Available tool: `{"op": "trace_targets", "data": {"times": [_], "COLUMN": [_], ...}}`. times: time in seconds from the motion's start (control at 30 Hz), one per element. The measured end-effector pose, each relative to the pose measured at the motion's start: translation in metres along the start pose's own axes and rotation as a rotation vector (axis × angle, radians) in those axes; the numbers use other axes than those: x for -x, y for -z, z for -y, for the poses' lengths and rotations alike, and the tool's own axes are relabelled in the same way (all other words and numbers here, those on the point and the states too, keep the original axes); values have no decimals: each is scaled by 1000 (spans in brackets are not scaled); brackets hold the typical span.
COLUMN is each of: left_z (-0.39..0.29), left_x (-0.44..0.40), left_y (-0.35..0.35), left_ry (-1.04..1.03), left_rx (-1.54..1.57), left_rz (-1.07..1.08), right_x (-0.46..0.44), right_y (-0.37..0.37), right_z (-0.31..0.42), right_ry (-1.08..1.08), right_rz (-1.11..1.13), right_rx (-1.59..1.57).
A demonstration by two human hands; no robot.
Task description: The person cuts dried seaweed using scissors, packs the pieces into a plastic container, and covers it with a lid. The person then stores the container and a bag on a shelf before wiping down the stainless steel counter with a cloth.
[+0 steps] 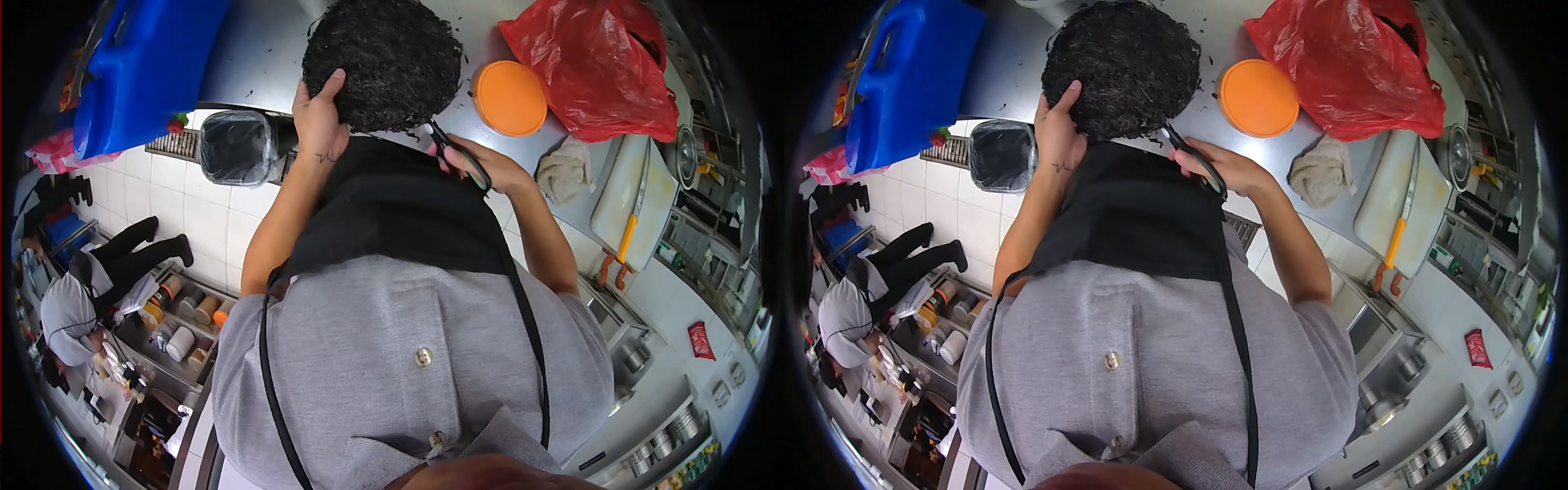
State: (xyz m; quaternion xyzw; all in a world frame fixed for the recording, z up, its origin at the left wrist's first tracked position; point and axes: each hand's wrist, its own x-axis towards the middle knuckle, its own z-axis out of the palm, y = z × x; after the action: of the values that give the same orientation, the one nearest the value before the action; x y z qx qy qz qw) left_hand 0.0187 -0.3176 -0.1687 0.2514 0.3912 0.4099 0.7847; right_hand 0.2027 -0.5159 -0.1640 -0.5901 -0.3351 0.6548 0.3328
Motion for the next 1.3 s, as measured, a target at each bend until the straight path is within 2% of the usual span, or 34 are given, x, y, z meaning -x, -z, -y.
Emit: {"op": "trace_targets", "data": {"times": [0.03, 0.2, 0.3, 0.4, 0.43, 0.5, 0.53, 0.6, 0.63, 0.7, 0.73, 0.8, 0.93, 1.0, 1.13, 1.17, 1.2, 1.23, 1.3], "left_z": [0, 4, -7, -10, -12, -16, -16, -20, -21, -25, -26, -26, -21, -17, -24, -27, -27, -27, -26], "left_x": [0, -4, -4, -4, -3, 3, 5, 8, 5, -6, -9, -8, -7, -4, 0, 5, 9, 12, 12], "left_y": [-2, 1, 4, 9, 8, 0, -2, -2, 4, 16, 22, 27, 28, 28, 17, 7, 1, 0, -2], "left_ry": [-5, -341, -439, -401, -398, -225, -218, 54, 54, 267, 260, 422, 534, 276, 196, 107, 15, 13, -205], "left_rx": [-2, -127, -245, -211, -217, -119, -123, -29, -36, 189, 187, 293, 350, 127, -9, -78, -147, -150, -216], "left_rz": [6, 45, 24, 17, 24, 13, 25, 60, 60, 186, 183, 169, 174, 148, 142, 96, 47, 43, 7], "right_x": [1, 11, 31, 44, 44, 39, 26, -4, -9, -8, -7, -3, 18, 30, 29, 27, 29, 32, 33], "right_y": [2, 15, 27, 37, 38, 35, 33, 19, 23, 26, 27, 25, 26, 23, 20, 19, 20, 19, 26], "right_z": [2, 7, 11, 33, 40, 48, 53, 48, 46, 39, 37, 37, 56, 68, 72, 74, 77, 80, 75], "right_ry": [7, -92, -120, -132, 2, 204, 334, 505, 386, 396, 396, 360, 283, 155, -30, -63, -60, -65, -55], "right_rz": [-3, 119, 166, 232, 268, 246, 258, 231, 242, 239, 237, 236, 225, 222, 157, 151, 152, 160, 206], "right_rx": [0, 63, 140, 176, 111, 18, 15, -233, -278, -174, -65, -72, 7, 66, 187, 239, 239, 221, 162]}}
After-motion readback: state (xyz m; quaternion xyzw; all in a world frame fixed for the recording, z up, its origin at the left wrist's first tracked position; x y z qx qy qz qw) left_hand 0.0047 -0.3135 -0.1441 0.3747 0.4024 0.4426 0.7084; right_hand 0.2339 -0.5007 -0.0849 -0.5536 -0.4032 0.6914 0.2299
